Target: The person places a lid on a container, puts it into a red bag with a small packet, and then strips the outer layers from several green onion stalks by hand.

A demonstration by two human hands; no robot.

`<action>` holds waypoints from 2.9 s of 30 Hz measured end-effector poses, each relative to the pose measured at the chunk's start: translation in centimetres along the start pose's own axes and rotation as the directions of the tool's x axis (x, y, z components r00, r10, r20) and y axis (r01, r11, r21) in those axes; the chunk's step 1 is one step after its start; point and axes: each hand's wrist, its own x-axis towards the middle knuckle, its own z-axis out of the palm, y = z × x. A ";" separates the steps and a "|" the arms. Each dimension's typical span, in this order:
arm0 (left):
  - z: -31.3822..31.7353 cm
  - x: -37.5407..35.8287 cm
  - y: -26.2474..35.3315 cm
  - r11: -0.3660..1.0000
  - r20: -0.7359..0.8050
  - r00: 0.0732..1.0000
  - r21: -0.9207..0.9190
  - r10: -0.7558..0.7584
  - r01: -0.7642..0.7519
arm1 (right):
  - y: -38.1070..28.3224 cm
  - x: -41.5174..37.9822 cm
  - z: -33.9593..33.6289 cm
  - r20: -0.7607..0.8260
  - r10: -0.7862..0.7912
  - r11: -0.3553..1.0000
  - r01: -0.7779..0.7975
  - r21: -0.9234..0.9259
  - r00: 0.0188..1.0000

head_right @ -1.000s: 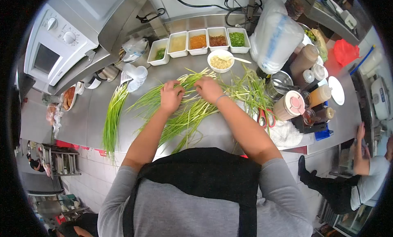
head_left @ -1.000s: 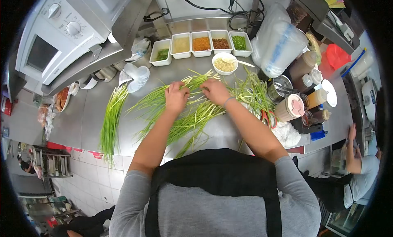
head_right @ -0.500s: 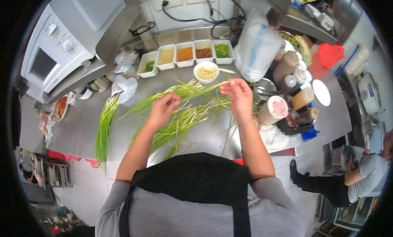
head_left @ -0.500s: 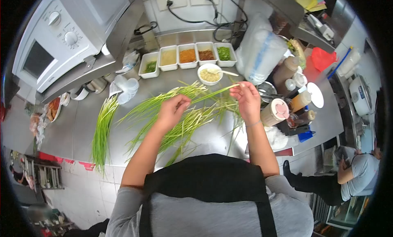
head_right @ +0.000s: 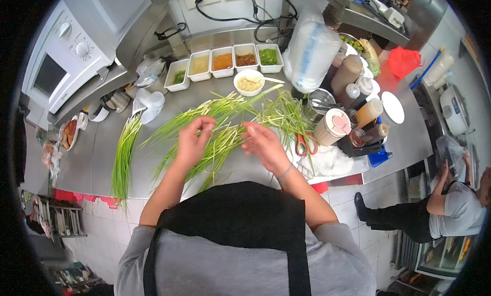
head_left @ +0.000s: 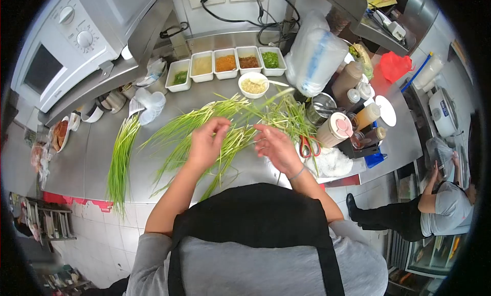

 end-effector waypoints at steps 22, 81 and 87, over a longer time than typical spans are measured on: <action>2.7 -4.6 0.2 0.967 0.200 0.980 0.248 0.001 -0.051 | 0.5 0.7 -2.2 -0.085 -0.254 0.963 0.260 0.068 0.964; -1.2 1.4 -3.5 0.779 0.512 0.844 0.458 0.163 -0.428 | -6.5 9.5 -5.8 -0.022 -0.729 0.449 0.454 -0.770 0.684; -2.4 -8.5 -8.3 0.715 0.692 0.715 0.451 0.098 -0.534 | -4.8 6.7 -8.6 0.022 -0.699 0.368 0.386 -0.846 0.715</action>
